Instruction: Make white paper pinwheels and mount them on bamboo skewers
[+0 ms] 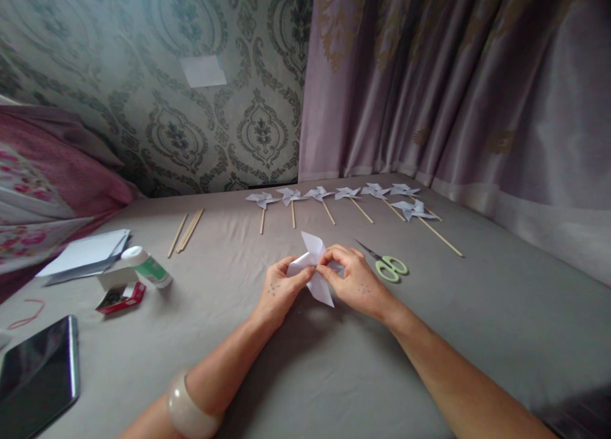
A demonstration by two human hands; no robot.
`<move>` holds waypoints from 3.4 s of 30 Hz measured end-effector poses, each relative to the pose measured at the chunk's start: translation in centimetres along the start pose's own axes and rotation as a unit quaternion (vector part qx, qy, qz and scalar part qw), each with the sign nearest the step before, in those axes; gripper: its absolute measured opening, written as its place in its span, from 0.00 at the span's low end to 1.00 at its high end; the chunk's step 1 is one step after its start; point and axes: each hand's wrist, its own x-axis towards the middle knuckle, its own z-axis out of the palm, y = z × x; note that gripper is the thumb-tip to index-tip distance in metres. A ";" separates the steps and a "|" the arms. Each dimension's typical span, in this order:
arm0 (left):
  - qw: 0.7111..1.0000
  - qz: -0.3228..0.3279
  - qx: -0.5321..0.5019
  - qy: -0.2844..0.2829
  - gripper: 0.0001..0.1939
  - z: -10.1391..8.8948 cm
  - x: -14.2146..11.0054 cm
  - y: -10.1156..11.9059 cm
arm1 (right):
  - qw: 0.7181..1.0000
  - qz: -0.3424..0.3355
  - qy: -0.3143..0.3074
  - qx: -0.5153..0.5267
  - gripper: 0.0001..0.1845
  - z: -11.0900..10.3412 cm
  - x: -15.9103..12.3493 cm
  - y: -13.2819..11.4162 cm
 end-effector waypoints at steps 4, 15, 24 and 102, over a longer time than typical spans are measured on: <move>1.000 -0.007 -0.002 0.004 0.17 0.0 0.1 -0.1 | 1.000 -0.003 0.003 -0.002 0.06 0.1 0.0 0.0; 1.000 -0.009 -0.004 -0.010 0.13 -0.2 0.2 -0.3 | 0.998 0.005 -0.052 0.040 0.05 -0.3 0.1 0.5; 1.000 -0.011 -0.027 -0.001 0.12 -0.2 0.4 -0.6 | 0.997 -0.008 -0.059 0.047 0.04 -0.8 0.0 1.1; 0.998 0.044 0.043 -0.031 0.11 -0.5 0.1 -0.4 | 0.999 -0.009 -0.007 0.036 0.05 -0.2 -0.1 0.5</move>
